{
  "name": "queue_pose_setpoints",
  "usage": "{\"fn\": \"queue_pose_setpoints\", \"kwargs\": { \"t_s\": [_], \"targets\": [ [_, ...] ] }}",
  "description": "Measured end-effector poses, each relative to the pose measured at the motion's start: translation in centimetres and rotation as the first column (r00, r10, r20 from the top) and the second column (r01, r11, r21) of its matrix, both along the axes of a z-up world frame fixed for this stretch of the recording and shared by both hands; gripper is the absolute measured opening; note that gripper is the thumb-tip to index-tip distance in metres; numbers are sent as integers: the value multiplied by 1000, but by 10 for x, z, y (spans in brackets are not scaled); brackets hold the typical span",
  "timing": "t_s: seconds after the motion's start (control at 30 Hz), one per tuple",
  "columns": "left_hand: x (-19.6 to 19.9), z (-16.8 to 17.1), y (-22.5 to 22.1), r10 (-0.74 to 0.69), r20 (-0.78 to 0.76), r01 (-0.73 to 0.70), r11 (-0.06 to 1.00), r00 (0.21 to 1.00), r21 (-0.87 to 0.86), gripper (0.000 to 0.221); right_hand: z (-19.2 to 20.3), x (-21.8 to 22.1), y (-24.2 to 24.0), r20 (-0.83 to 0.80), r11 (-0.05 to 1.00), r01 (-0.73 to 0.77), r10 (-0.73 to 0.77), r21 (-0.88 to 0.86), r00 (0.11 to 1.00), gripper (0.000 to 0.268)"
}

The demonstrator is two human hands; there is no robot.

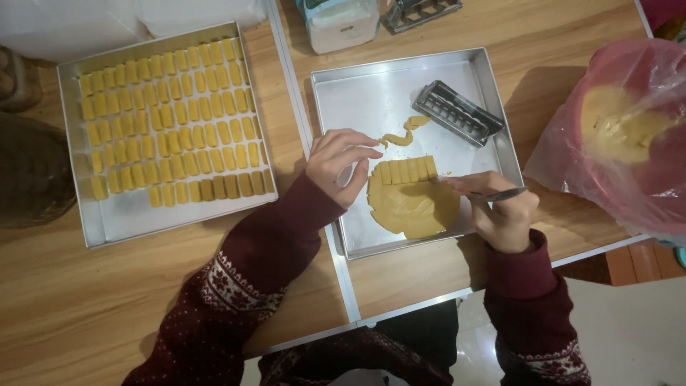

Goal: Flattening a piece of dough on a tray using a spoon and then cutting it into uniform strips using a manual metal cutter.

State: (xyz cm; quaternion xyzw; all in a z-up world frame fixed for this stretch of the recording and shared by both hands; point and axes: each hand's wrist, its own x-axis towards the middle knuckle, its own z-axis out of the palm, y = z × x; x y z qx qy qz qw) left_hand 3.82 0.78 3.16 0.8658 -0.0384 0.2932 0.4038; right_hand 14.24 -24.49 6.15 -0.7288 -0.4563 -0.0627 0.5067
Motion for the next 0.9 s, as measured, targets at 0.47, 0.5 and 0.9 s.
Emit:
{"fn": "queue_pose_setpoints", "kwargs": {
  "t_s": [0.47, 0.5, 0.9],
  "targets": [
    [1, -4, 2, -11, 17, 11, 1000, 1000, 6, 21, 3, -1, -2, 26, 999, -31, 32, -37, 999, 22],
    [1, -2, 2, -14, 8, 14, 1000, 1000, 5, 21, 5, -2, 0, 32, 999, -41, 42, -35, 999, 23],
    [2, -4, 0, -17, 4, 17, 1000, 1000, -25, 21, -3, 2, -5, 54, 998, -60, 62, -35, 997, 23]
  ]
}}
